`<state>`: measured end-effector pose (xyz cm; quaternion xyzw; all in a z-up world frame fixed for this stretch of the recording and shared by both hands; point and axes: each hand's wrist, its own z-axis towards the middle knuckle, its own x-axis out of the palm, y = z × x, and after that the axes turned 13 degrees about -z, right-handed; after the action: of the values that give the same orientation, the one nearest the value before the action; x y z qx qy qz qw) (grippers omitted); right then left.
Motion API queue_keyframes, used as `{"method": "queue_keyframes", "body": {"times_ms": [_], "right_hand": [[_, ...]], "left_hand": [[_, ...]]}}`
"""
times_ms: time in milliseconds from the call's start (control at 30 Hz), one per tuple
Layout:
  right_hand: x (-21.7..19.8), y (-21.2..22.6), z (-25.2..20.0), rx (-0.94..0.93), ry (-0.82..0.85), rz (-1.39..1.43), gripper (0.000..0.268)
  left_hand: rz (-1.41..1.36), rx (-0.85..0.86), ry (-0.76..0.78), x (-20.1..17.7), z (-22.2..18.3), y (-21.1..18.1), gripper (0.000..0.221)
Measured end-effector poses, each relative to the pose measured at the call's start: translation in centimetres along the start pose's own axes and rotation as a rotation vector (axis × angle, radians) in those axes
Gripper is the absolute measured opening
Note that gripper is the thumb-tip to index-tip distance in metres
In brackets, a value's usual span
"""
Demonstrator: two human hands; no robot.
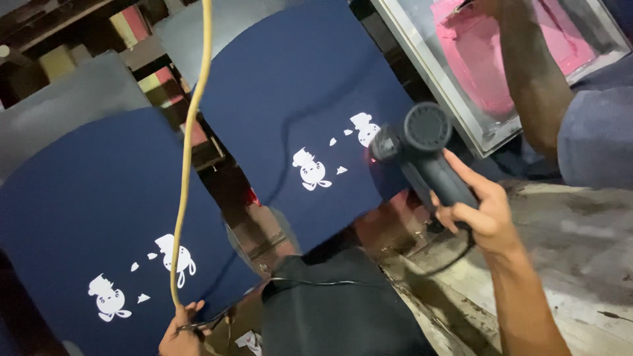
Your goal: Using a heat gun to dry freshly screen-printed designs on fabric panels in a production line.
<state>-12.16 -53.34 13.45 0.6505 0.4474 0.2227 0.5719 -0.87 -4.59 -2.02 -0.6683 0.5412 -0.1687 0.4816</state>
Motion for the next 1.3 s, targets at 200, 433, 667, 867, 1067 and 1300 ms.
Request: {"method": "queue_keyframes", "body": {"times_ms": [200,433,667,867,1067,1300], "right_hand": [[-1.9,0.4,-0.1,0.036,0.018,-0.143,0.099],[-1.5,1.0,1.6,0.021,-0.039,-0.135,0.099],[-1.7,0.0,2.4,0.034,-0.039,0.008,0.097],[-5.0,-0.9,1.6,0.041,0.021,-0.055,0.098],[-1.7,1.0,3.5,0.032,-0.092,-0.009,0.096],[-3.0,-0.6,3.0,0.037,0.137,0.072,0.096]], "left_hand": [[-0.176,0.031,0.041,1.3,1.6,2.6,0.036],[-0.084,-0.13,-0.08,2.7,0.4,1.6,0.043],[0.021,-0.042,-0.077,3.1,0.1,1.2,0.042],[-0.148,0.066,0.044,0.6,3.2,6.0,0.032],[-0.008,-0.043,-0.053,2.6,0.4,1.8,0.044],[-0.033,0.009,0.007,1.3,2.7,4.9,0.048]]}}
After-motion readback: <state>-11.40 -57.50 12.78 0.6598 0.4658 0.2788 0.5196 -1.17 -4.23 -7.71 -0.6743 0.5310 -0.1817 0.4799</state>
